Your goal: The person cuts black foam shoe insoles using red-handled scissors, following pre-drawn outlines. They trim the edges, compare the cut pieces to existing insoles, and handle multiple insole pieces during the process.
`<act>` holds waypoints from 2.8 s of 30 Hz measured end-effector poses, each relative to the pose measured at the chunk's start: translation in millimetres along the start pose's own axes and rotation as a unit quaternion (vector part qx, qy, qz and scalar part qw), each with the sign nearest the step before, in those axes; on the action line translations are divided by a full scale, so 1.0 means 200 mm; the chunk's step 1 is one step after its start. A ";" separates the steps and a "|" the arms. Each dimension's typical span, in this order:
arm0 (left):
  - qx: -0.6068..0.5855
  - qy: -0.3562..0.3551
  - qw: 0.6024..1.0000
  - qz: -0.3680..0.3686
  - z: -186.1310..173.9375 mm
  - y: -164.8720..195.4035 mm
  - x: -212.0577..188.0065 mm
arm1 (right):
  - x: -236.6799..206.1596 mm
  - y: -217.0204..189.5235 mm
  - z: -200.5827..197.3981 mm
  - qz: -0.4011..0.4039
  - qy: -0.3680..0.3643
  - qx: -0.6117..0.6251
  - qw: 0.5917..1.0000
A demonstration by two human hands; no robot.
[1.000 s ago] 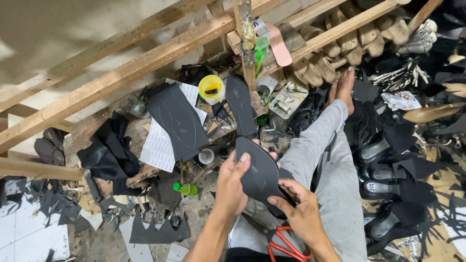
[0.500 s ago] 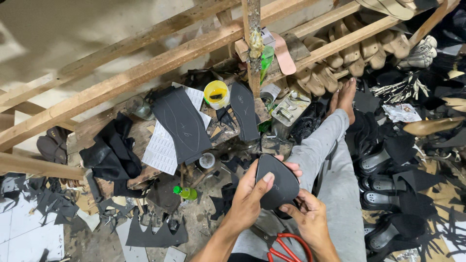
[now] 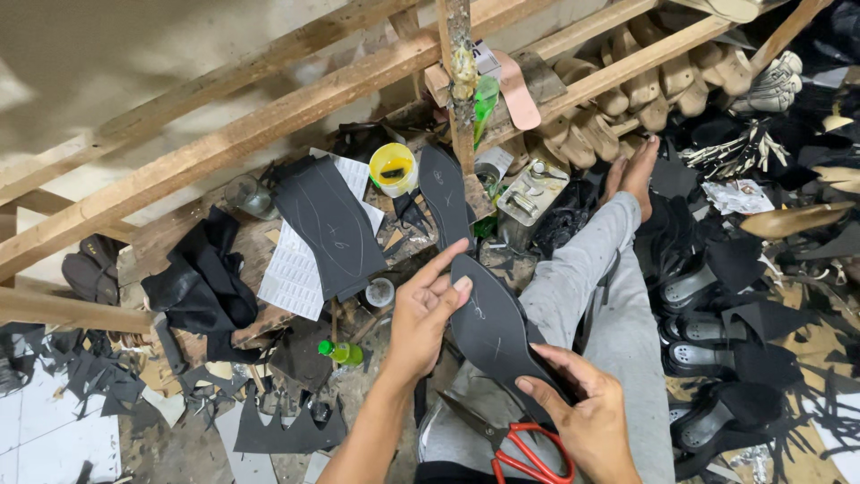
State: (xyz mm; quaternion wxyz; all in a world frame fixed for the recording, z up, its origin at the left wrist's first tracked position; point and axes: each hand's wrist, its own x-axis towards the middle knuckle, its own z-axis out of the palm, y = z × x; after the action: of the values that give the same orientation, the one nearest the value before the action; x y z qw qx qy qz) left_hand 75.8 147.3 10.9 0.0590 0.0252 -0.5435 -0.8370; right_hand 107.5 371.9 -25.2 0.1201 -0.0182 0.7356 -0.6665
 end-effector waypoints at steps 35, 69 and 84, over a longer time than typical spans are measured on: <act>-0.018 0.051 0.994 -0.091 -0.06 -0.10 0.06 | 0.07 0.11 0.02 0.106 -0.048 0.100 0.988; 0.033 0.101 0.988 -0.115 -0.34 -0.21 -0.08 | 0.24 0.50 -0.17 -0.161 0.008 -0.329 0.931; 0.026 0.063 0.989 -0.133 -0.23 -0.38 0.01 | 0.20 0.30 -0.18 0.149 -0.117 0.452 0.872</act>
State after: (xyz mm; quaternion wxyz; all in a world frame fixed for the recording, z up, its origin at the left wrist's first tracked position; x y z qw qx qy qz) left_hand 73.8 136.1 -76.8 -0.0190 0.1516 -0.5522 -0.8196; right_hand 68.3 406.7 -86.7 0.2986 0.0701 0.3285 -0.8933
